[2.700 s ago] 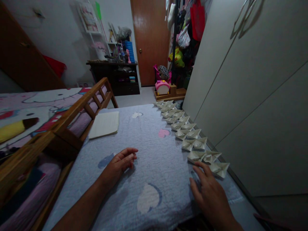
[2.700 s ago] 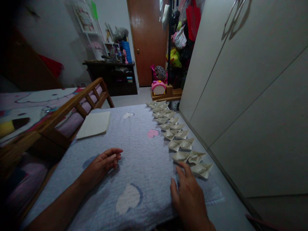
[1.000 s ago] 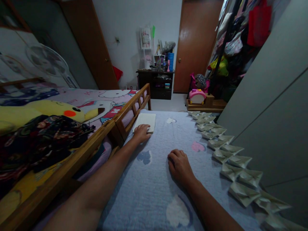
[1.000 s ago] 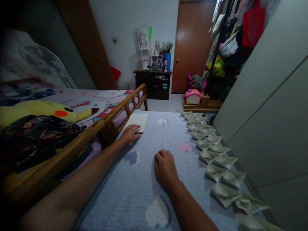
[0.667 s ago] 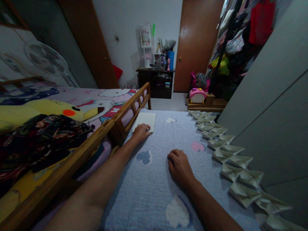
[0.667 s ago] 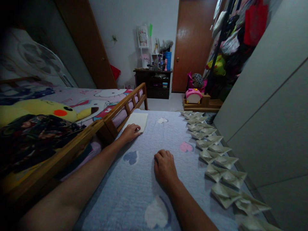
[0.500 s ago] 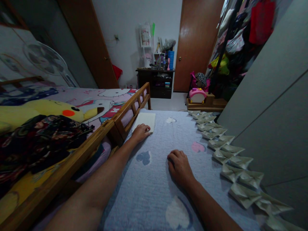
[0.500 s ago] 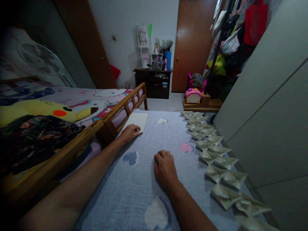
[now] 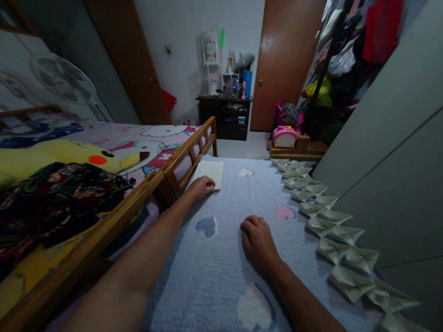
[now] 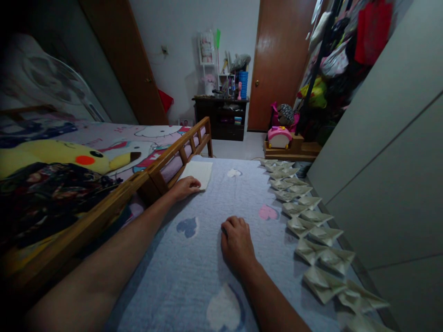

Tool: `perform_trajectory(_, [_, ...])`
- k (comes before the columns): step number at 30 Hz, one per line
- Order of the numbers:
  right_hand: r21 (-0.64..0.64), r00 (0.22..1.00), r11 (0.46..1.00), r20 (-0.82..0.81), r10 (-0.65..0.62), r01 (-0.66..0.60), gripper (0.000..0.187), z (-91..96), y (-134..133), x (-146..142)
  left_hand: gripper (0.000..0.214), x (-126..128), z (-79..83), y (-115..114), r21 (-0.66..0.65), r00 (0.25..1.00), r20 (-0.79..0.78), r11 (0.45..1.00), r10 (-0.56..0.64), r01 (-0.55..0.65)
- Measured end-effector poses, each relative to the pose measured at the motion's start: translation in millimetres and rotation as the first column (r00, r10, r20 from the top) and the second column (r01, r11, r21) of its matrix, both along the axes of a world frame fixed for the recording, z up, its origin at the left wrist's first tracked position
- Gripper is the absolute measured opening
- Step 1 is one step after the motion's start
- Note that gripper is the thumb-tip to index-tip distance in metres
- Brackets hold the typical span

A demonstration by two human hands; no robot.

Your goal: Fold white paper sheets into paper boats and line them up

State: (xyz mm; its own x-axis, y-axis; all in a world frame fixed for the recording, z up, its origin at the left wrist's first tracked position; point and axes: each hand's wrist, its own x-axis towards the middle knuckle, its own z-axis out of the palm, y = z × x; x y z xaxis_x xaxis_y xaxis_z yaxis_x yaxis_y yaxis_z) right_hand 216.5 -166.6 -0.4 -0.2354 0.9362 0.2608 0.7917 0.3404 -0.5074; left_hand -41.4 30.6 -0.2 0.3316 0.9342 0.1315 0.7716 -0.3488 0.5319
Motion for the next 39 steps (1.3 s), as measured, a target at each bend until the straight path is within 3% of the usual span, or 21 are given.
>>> perform_trajectory(12, [-0.004, 1.0, 1.0, -0.019, 0.004, -0.004, 0.02, -2.1, 0.5, 0.6, 0.029, -5.2, -7.9, 10.5, -0.094, 0.998, 0.063, 0.995, 0.022, -0.016])
perform_trajectory(24, [-0.005, 1.0, 1.0, -0.023, -0.005, 0.005, 0.02, -4.9, 2.2, 0.9, 0.026, -6.9, -7.5, 9.1, -0.064, 1.0, 0.029, 0.998, 0.012, -0.01])
perform_trajectory(34, [-0.009, 1.0, 1.0, -0.015, -0.01, 0.01, 0.021, -5.1, 2.3, 0.7, 0.018, -0.1, 10.3, -10.5, 0.074, 0.99, -0.137, 0.996, -0.03, 0.041])
perform_trajectory(39, [-0.016, 1.0, 1.0, -0.015, -0.006, 0.006, 0.021, -4.6, 2.7, 0.9, 0.019, 8.8, 8.0, -29.4, 0.184, 0.974, -0.224, 0.983, 0.029, 0.013])
